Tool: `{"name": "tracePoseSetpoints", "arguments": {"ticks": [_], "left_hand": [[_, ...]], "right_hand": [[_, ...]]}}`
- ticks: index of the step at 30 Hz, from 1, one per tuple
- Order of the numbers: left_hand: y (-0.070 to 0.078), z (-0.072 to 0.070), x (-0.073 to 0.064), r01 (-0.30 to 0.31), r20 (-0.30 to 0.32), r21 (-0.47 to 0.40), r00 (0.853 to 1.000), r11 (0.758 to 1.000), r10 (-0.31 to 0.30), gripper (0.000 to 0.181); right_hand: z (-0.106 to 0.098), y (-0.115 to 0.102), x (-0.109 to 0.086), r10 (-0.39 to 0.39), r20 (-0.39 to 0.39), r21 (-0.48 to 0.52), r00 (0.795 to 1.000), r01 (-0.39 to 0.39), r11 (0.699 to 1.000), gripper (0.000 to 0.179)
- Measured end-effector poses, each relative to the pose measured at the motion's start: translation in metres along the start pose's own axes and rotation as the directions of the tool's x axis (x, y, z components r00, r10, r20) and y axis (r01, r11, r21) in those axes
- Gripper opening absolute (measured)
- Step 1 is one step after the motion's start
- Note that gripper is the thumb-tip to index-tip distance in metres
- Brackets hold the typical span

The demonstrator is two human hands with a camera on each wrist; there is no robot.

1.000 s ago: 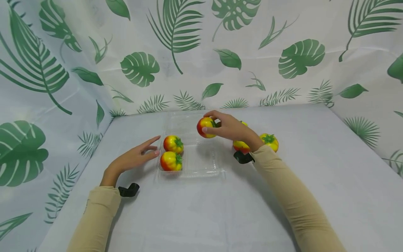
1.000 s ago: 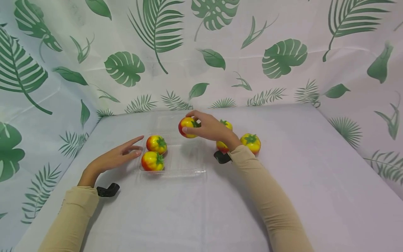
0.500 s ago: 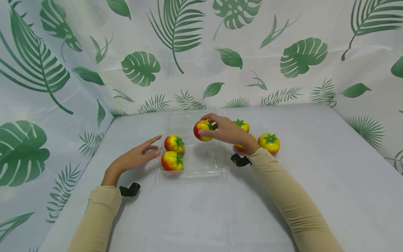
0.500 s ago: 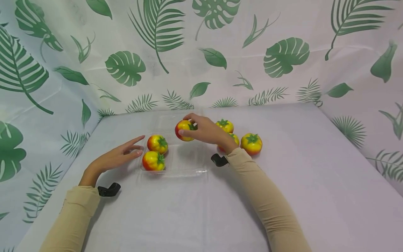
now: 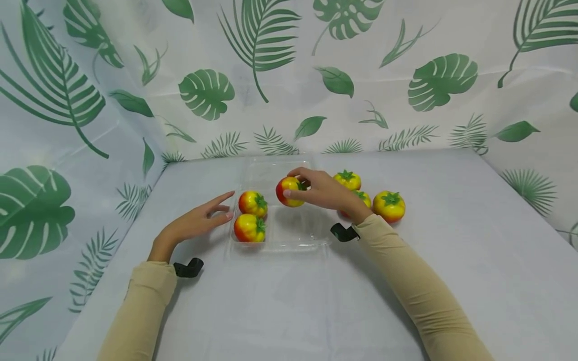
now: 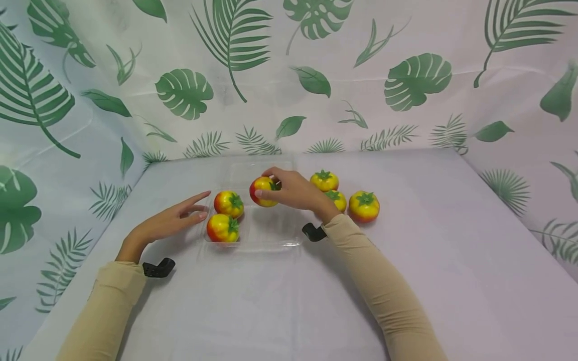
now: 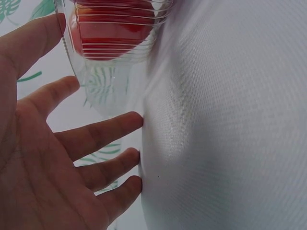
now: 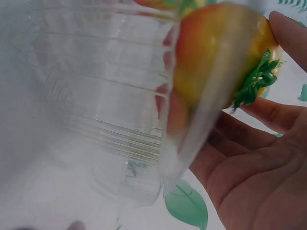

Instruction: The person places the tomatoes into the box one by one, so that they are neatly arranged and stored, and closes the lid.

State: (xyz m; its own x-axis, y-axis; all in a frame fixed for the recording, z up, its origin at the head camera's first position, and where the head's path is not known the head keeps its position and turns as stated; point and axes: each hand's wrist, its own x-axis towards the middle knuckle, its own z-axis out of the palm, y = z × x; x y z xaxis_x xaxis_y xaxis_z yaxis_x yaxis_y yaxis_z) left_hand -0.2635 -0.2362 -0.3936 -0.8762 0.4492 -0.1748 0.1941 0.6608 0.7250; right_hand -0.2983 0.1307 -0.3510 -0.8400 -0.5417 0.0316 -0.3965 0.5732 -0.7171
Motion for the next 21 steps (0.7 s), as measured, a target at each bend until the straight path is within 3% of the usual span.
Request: {"name": "tracePoseSetpoints", "arguments": {"ticks": [16,21], "left_hand": [[-0.002,-0.002,0.002,0.0,0.004,0.013,1.0,1.0,0.0,0.079],[-0.001,-0.002,0.001,-0.003,0.006,0.012,1.0,1.0,0.003,0.079]], "right_hand": [[-0.01,-0.007,-0.005,0.021,0.016,-0.062,1.0,-0.02,0.998,0.06],[-0.011,-0.014,-0.004,-0.008,0.037,-0.065,0.999,0.011,0.998,0.061]]}}
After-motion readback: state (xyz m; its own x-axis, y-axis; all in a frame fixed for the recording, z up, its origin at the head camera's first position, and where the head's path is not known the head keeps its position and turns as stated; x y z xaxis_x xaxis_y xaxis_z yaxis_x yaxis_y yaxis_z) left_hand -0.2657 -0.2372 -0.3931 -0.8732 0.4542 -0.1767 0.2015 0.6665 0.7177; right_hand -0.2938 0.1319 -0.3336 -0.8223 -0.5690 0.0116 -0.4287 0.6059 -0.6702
